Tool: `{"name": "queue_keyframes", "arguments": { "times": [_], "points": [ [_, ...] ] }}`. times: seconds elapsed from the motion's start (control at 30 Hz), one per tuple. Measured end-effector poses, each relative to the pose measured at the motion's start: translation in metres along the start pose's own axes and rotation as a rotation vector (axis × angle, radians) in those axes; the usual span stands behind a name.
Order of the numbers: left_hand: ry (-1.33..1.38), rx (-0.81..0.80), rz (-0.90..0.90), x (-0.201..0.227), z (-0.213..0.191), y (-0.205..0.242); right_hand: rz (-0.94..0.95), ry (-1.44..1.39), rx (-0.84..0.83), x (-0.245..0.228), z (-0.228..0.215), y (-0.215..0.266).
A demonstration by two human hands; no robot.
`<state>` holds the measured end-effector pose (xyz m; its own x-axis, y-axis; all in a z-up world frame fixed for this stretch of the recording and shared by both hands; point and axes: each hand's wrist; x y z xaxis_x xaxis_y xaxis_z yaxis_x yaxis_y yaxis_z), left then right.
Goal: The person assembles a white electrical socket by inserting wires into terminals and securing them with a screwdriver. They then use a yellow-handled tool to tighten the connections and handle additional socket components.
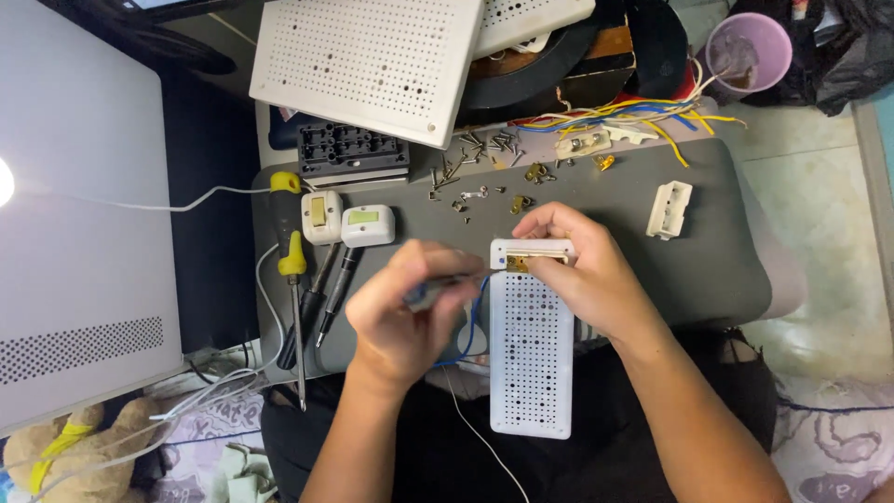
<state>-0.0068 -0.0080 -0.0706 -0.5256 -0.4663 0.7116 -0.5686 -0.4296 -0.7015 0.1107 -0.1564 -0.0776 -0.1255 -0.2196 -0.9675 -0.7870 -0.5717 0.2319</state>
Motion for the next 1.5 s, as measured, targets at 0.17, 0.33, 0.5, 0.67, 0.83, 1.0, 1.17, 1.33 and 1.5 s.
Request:
{"name": "queue_keyframes", "arguments": {
  "times": [0.17,0.33,0.5,0.67,0.83,1.0,1.17,1.33,1.5],
  "points": [
    [-0.022,-0.078,0.006,0.004,0.008,0.000,0.007,0.025,-0.007,0.004,0.001,-0.003],
    [-0.178,-0.161,-0.004,0.008,0.004,0.001,0.010,0.023,-0.002,0.004,0.001,-0.004],
    [-0.394,-0.298,0.136,0.024,0.008,-0.017,0.006,0.011,-0.006,0.008,0.001,-0.006],
    [-0.314,-0.594,-0.019,0.038,-0.001,-0.034,0.028,-0.031,-0.051,0.003,-0.002,-0.004],
    [-0.382,-0.573,0.020,0.030,0.007,-0.038,0.109,0.054,-0.007,-0.007,-0.001,-0.004],
    [-0.474,-0.460,0.130,0.023,0.003,-0.032,0.112,-0.107,-0.034,0.007,-0.002,-0.006],
    [-0.321,-0.438,0.131,0.032,0.009,-0.041,0.076,-0.049,-0.037,0.005,-0.002,-0.005],
    [-0.483,-0.458,0.160,0.033,0.003,-0.041,0.008,-0.059,-0.051,0.005,-0.001,-0.005],
    [-0.450,-0.363,0.213,0.033,0.004,-0.044,0.101,-0.009,-0.021,0.000,0.001,-0.005]
  ]
}}
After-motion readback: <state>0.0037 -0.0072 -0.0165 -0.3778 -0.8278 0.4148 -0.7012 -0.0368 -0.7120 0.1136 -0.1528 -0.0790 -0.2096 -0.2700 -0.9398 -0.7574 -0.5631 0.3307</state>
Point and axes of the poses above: each hand's wrist, its own y-axis away from the middle knuckle, its own z-axis out of the palm, x = y × z, and after that the axes turned 6 degrees about x, right-handed
